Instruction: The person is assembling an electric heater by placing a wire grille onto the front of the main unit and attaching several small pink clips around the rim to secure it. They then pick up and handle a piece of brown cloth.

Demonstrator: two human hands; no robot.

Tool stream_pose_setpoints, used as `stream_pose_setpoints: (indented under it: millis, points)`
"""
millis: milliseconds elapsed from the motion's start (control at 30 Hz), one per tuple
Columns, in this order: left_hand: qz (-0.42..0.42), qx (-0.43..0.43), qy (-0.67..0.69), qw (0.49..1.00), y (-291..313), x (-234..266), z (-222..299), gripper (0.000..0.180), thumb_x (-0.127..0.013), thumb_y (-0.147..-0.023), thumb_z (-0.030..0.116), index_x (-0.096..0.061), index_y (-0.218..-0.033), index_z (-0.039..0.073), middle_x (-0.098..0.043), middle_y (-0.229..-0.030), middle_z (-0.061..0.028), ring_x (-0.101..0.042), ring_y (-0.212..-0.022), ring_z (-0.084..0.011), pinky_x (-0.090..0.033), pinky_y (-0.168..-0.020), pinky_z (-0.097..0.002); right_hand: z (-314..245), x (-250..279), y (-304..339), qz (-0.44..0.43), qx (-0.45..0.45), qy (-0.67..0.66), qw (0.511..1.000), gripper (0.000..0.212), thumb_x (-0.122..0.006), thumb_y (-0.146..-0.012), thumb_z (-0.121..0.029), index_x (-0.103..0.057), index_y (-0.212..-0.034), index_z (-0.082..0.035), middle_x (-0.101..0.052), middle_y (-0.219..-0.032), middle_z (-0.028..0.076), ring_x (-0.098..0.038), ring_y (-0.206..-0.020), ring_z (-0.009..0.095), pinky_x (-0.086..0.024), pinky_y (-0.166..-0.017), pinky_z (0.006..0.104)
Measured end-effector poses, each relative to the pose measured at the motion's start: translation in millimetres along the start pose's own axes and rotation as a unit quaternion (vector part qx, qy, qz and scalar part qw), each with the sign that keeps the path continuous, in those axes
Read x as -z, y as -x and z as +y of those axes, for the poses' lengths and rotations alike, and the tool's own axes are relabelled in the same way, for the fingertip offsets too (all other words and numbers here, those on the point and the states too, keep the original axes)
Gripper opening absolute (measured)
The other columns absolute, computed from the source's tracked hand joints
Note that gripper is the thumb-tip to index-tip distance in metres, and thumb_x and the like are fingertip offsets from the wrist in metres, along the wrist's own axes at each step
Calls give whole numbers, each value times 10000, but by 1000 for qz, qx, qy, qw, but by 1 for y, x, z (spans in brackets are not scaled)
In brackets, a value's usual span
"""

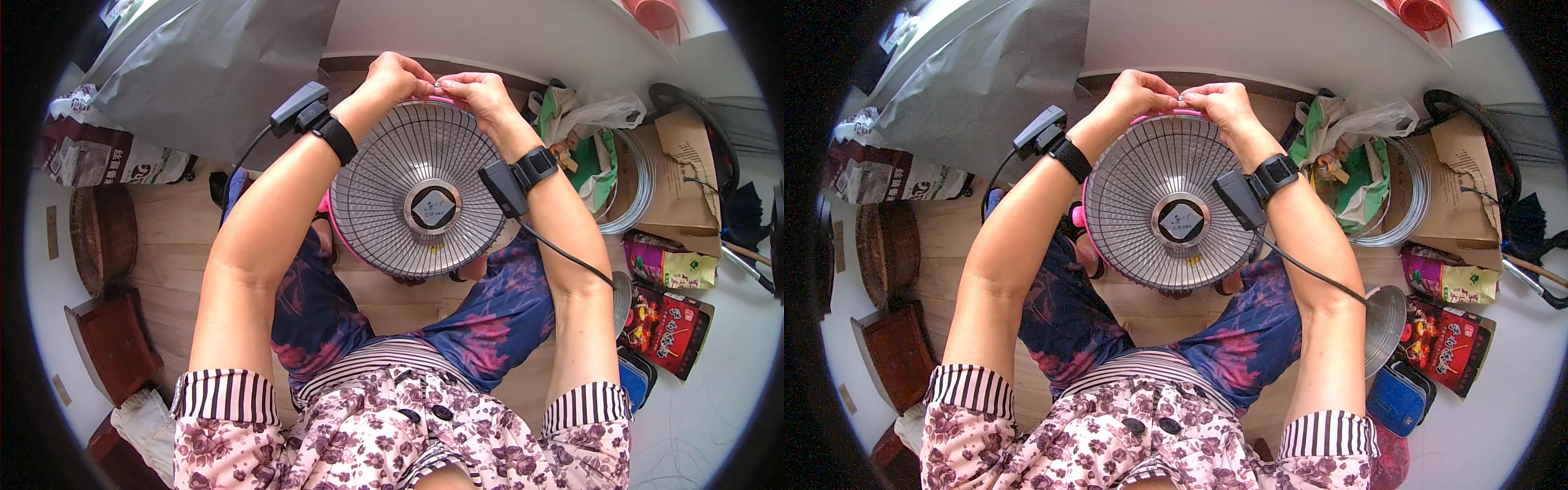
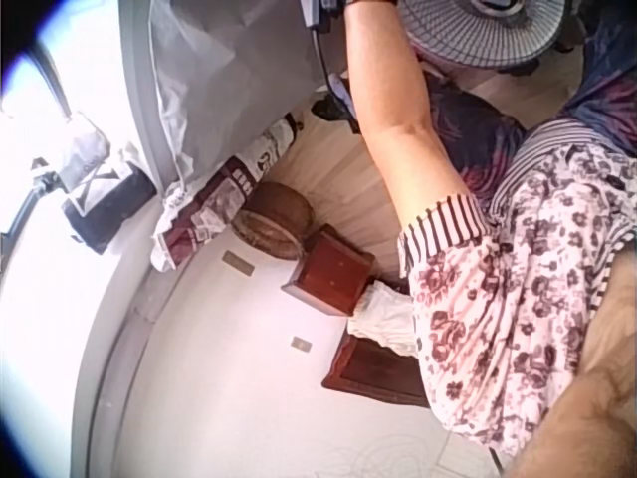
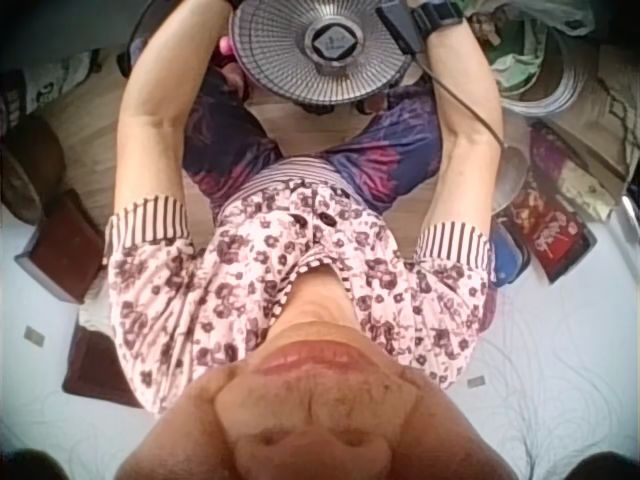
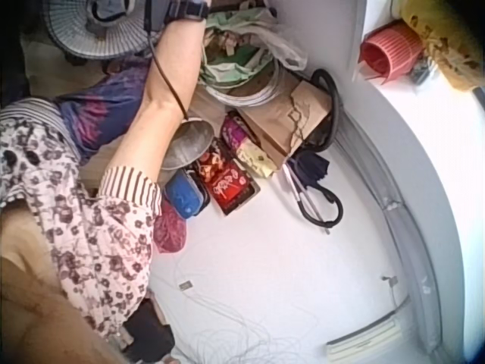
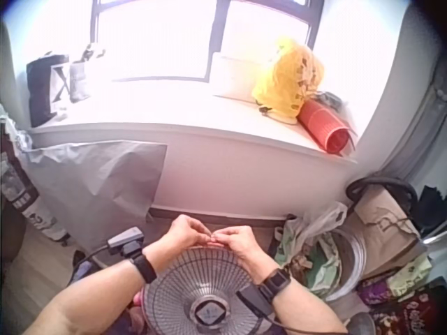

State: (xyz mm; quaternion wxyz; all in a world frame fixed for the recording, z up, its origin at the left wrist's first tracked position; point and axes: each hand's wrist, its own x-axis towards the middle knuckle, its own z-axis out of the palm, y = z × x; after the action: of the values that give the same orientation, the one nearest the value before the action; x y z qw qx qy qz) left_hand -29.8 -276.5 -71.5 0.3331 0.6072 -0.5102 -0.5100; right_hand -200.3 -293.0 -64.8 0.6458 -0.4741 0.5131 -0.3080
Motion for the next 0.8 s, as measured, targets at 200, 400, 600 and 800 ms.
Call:
stream_pose_setpoints:
  millis: [200, 400, 600, 800]
  points:
    - [-8, 4, 16, 1000, -1, 2, -4, 140, -697, -720, 39, -700, -857, 10, -674, -742, -102, -643, -683, -139, -519, -655, -273, -3, 1, 4, -17, -7, 0, 1000, 131, -632, -791, -40, -655, -899, 31, -663, -839, 126, -640, -736, 168, -538, -685, 274]
    - [-14, -3, 15, 1000, -3, 0, -5, 151, -715, -703, 60, -702, -849, 23, -672, -744, -91, -625, -674, -133, -509, -644, -270, 0, 5, 1, -35, 16, 58, 998, 191, -686, -778, -106, -654, -933, 3, -668, -855, 83, -635, -791, 141, -517, -735, 258]
    - [-23, -6, 21, 999, -5, 4, -2, 154, -708, -695, 42, -704, -849, 36, -674, -757, -82, -629, -681, -129, -512, -649, -263, 1, 5, -2, -35, 33, 0, 999, 176, -686, -772, -66, -642, -916, 25, -666, -847, 108, -648, -768, 162, -533, -723, 270]
    - [-13, -3, 27, 1000, -5, 0, -3, 154, -707, -682, 30, -701, -836, 23, -671, -742, -87, -632, -660, -129, -520, -632, -259, 16, 8, -17, -5, 141, 132, 981, 132, -721, -712, -76, -690, -819, -5, -683, -768, 92, -648, -712, 142, -520, -673, 263]
